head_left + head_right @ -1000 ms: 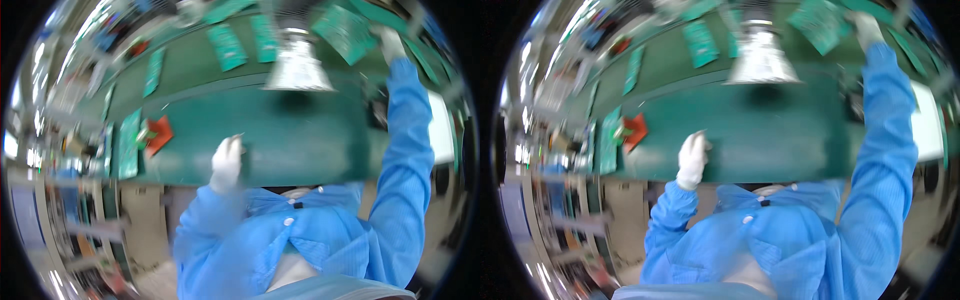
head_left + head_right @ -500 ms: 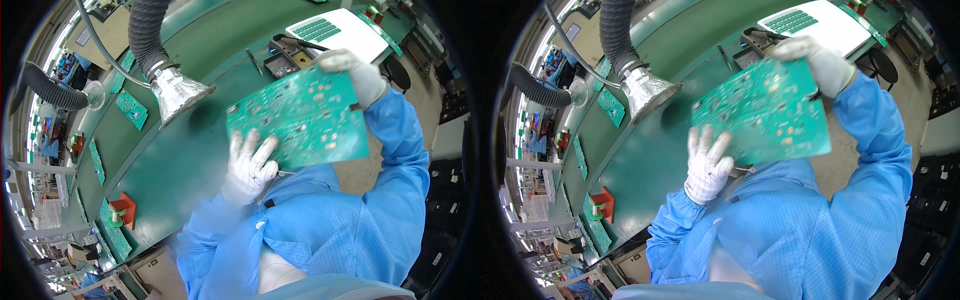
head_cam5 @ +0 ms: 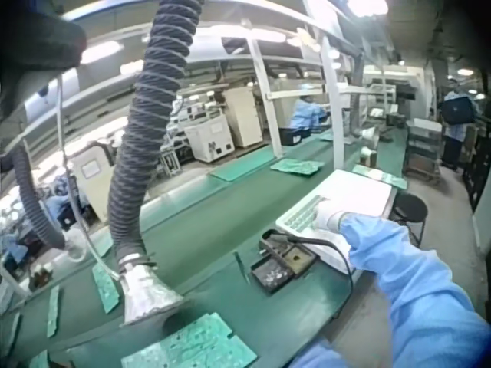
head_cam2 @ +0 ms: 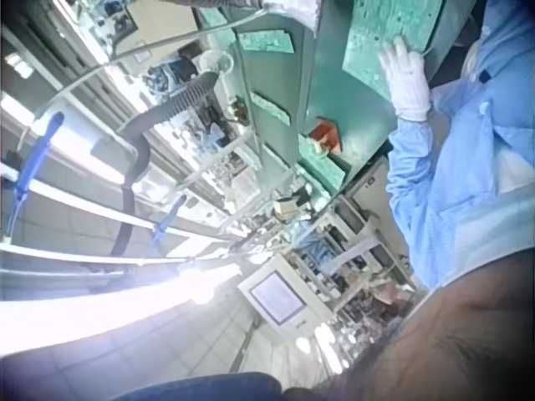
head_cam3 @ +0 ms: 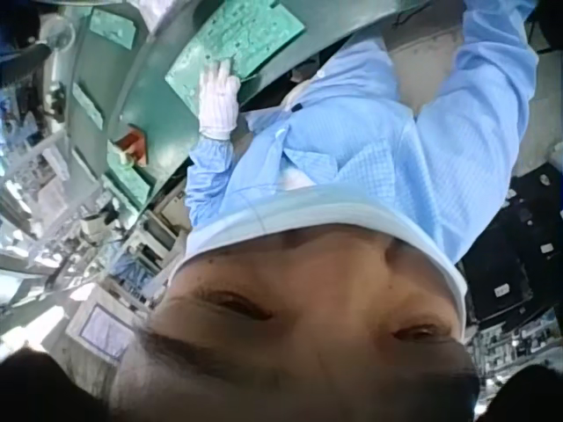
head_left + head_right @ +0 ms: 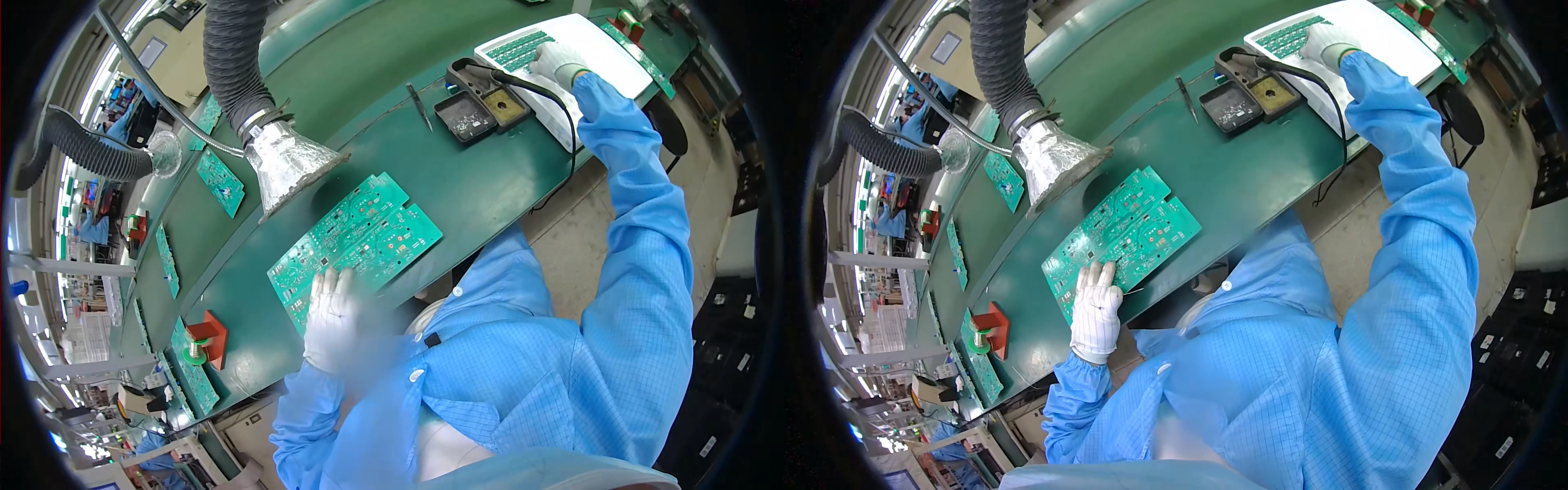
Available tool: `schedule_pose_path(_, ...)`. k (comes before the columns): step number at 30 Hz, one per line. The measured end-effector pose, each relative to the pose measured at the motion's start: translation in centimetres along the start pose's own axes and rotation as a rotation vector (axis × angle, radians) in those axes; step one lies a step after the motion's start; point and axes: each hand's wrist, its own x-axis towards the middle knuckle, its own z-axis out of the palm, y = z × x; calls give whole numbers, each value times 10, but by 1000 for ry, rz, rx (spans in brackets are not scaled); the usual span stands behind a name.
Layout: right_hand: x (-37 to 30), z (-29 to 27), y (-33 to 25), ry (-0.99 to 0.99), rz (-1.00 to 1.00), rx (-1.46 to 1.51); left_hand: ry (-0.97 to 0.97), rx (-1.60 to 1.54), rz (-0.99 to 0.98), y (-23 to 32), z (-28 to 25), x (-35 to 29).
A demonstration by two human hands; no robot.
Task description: Soldering electronic components onto a printed circuit board.
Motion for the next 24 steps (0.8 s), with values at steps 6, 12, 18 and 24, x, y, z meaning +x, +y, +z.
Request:
schedule_pose_path(6,27,9,-1,-72,-11,-90,-25,-94,-24,-9,7,-4)
schedule_pose_path(12,54,32,6,-358,33,-111,39,-208,-115,6,-9,3)
schedule_pose_path(18,8,-30,2,-71,170,509,138,-313,-193,23,-13,0)
schedule_pose_path(24,-138,-91,-82,442,-638,429,105,-993,-459,42,-15,26)
